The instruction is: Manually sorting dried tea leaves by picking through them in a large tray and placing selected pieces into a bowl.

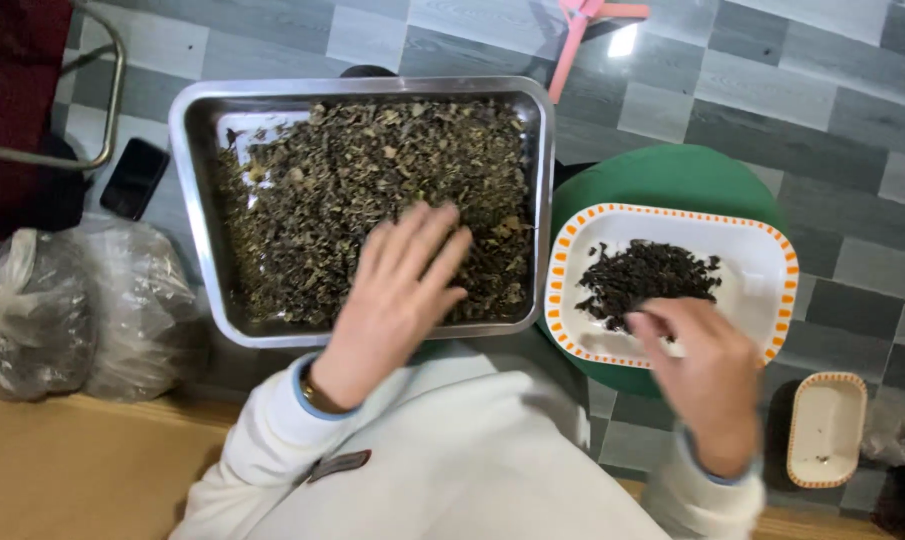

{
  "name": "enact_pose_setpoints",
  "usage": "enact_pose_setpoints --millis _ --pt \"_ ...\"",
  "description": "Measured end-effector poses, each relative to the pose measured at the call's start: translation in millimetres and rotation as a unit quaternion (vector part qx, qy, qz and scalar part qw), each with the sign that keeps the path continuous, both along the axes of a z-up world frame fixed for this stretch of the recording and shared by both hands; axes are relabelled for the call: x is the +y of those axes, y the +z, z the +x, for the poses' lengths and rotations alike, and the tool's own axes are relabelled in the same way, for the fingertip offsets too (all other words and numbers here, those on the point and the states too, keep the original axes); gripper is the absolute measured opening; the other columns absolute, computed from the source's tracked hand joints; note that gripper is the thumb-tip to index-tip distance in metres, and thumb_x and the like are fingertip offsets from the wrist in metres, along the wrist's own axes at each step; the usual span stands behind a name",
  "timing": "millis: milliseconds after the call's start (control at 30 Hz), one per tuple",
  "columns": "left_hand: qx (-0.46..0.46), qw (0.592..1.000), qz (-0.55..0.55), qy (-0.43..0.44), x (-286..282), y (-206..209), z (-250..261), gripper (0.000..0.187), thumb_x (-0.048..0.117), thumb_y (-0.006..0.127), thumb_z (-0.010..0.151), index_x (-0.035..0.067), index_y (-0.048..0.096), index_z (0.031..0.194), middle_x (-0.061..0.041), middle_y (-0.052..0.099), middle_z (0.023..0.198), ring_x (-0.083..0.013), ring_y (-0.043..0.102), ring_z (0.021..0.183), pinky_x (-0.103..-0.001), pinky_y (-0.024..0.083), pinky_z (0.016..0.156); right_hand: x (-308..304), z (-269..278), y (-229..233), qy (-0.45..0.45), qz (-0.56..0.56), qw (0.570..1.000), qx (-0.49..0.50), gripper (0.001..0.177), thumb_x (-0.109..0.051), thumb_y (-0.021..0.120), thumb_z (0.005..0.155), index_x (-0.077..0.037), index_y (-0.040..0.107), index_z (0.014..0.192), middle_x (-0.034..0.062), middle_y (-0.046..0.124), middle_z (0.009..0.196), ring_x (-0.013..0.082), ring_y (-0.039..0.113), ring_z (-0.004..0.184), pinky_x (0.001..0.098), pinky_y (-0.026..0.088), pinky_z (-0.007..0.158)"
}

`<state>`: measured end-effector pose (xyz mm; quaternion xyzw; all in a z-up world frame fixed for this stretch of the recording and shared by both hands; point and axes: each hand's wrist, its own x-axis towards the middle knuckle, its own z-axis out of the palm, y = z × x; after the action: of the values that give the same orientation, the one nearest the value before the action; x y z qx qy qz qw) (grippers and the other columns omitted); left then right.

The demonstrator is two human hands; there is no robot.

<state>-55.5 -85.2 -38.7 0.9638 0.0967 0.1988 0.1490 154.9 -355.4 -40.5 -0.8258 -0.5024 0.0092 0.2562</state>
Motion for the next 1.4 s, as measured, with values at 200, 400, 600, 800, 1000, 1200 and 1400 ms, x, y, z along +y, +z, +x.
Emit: enact_pose_setpoints --millis 200,400,600,800,1000,1200,1400 --pt "0.123 0.983 0.115 0.075 21 4 -20 0.070 0.041 0.077 0.087 0.011 0.057 0.147 -0.017 0.041 0.162 -0.0394 0.037 0.149 -0.054 0.037 0.115 22 22 48 0.001 -0.108 0.986 -0.127 0.009 -0.026 0.078 0.101 -0.020 0.073 0.105 -0.0020 0.070 0.085 0.0170 0.071 0.080 0.0310 0.057 0.075" --pt "0.111 0.991 0.045 0.066 20 -1 -29 0.058 0.030 0.072 0.091 0.003 0.054 0.139 -0.018 0.035 0.162 -0.0377 0.033 0.151 -0.046 0.038 0.120 141 3 80 0.185 -0.023 0.981 -0.054 0.015 -0.004 0.079 0.087 -0.001 0.070 0.099 0.0057 0.071 0.097 0.0209 0.063 0.081 0.0335 0.050 0.074" --pt "0.104 0.991 0.054 0.068 16 3 -30 0.041 0.021 0.073 0.093 0.003 0.061 0.128 -0.020 0.048 0.151 -0.0433 0.045 0.142 -0.049 0.059 0.097 227 -4 54 0.340 -0.062 0.938 -0.024 0.012 -0.005 0.069 0.098 0.000 0.072 0.109 0.0176 0.071 0.101 0.0286 0.071 0.097 0.0395 0.061 0.089" --pt "0.076 0.992 0.065 0.073 16 -5 -31 0.034 0.019 0.068 0.098 0.004 0.060 0.127 -0.018 0.049 0.149 -0.0427 0.044 0.144 -0.048 0.056 0.101 246 -14 42 0.390 -0.079 0.916 -0.049 0.013 -0.001 0.066 0.097 0.002 0.066 0.110 0.0156 0.066 0.103 0.0329 0.066 0.103 0.0431 0.059 0.088" --pt "0.066 0.993 0.074 0.069 15 -14 -30 0.034 0.022 0.065 0.100 0.004 0.060 0.128 -0.020 0.048 0.151 -0.0431 0.043 0.145 -0.047 0.052 0.106 247 -13 34 0.383 -0.078 0.918 -0.061 0.009 -0.002 0.064 0.099 0.000 0.065 0.108 0.0133 0.064 0.101 0.0304 0.066 0.101 0.0396 0.059 0.086" --pt "0.067 0.994 0.058 0.061 14 -13 -29 0.034 0.022 0.065 0.100 0.004 0.060 0.128 -0.021 0.048 0.150 -0.0449 0.043 0.145 -0.050 0.049 0.108 246 -14 36 0.350 -0.078 0.934 0.000 0.010 0.002 0.065 0.098 -0.001 0.067 0.107 0.0125 0.067 0.099 0.0270 0.067 0.099 0.0374 0.059 0.086" --pt "0.065 0.994 0.055 0.062 14 -13 -29 0.035 0.023 0.066 0.099 0.004 0.060 0.128 -0.021 0.048 0.151 -0.0454 0.042 0.145 -0.051 0.047 0.110 246 -13 30 0.352 -0.054 0.935 -0.001 0.015 0.004 0.067 0.095 -0.002 0.066 0.109 0.0121 0.067 0.098 0.0289 0.067 0.098 0.0402 0.060 0.083"
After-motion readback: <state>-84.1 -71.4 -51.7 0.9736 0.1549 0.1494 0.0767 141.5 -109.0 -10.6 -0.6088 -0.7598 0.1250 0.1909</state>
